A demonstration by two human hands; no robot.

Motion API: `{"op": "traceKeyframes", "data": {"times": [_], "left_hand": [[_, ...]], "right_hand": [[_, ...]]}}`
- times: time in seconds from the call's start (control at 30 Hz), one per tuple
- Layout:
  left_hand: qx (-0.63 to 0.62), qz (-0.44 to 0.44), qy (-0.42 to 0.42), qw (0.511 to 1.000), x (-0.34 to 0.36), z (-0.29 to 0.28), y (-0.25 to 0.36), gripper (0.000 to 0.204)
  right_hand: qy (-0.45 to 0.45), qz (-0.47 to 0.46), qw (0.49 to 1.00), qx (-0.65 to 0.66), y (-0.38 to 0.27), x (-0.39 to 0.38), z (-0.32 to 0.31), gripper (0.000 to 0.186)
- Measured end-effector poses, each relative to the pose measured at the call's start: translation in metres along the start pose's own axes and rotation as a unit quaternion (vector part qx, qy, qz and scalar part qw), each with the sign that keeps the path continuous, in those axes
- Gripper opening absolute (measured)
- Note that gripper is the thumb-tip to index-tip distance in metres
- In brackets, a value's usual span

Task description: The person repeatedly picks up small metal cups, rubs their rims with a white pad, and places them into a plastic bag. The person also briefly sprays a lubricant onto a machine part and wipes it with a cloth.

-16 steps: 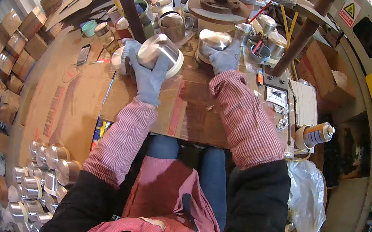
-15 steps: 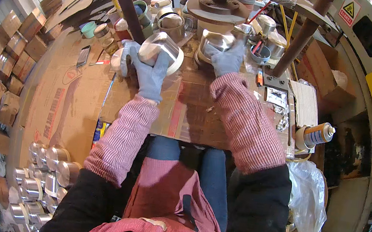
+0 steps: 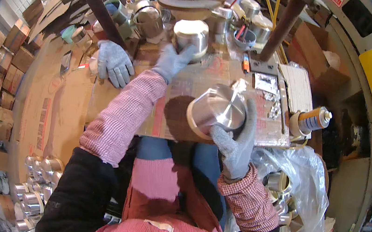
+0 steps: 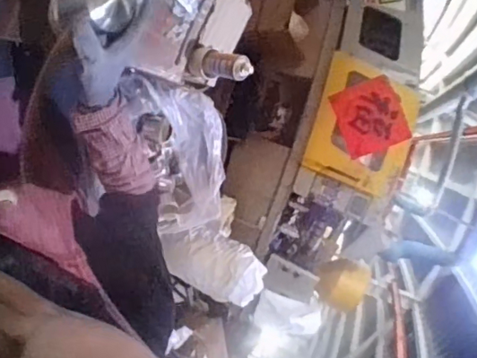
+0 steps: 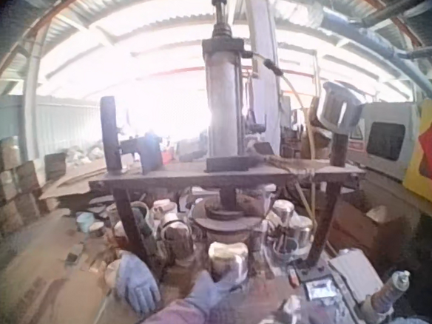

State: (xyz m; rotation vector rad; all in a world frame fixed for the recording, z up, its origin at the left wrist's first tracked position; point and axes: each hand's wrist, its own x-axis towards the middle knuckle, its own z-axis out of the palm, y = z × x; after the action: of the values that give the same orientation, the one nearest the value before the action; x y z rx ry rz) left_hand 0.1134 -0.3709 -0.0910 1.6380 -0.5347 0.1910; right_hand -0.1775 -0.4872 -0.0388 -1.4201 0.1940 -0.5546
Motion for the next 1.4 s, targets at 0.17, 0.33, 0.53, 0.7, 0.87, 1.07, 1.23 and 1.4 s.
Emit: {"op": "traceKeyframes", "data": {"times": [0.17,0.33,0.53,0.7,0.87,1.07,1.23,1.4], "left_hand": [[-0.032,0.077,-0.324,0.942,-0.118,-0.064,0.070,0.114],[0.158,0.130,-0.318,0.926,-0.156,-0.077,0.084,0.103],[0.302,0.246,-0.046,0.920,-0.159,-0.062,0.067,0.095],[0.239,0.194,-0.038,0.951,-0.165,-0.050,0.054,0.097],[0.282,0.220,-0.017,0.934,-0.167,-0.047,0.050,0.094],[0.245,0.221,-0.020,0.944,-0.169,-0.048,0.050,0.091],[0.252,0.217,0.006,0.943,-0.171,-0.044,0.046,0.086],[0.252,0.217,0.025,0.943,-0.171,-0.037,0.041,0.080]], "right_hand": [[-0.089,0.091,0.987,0.093,0.017,-0.004,-0.006,0.101],[-0.166,0.120,0.979,0.012,0.026,0.008,0.000,0.085],[0.000,-0.289,0.806,-0.517,0.041,0.061,-0.034,0.053],[-0.033,-0.111,0.857,-0.502,0.055,0.090,-0.046,0.020],[-0.025,-0.173,0.947,-0.268,0.025,0.040,0.003,0.022],[-0.029,-0.221,0.942,-0.252,0.026,0.030,0.051,0.023],[-0.002,-0.188,0.946,-0.262,0.029,0.024,0.050,0.018],[0.008,-0.195,0.939,-0.283,0.029,0.024,0.050,0.018]]}}
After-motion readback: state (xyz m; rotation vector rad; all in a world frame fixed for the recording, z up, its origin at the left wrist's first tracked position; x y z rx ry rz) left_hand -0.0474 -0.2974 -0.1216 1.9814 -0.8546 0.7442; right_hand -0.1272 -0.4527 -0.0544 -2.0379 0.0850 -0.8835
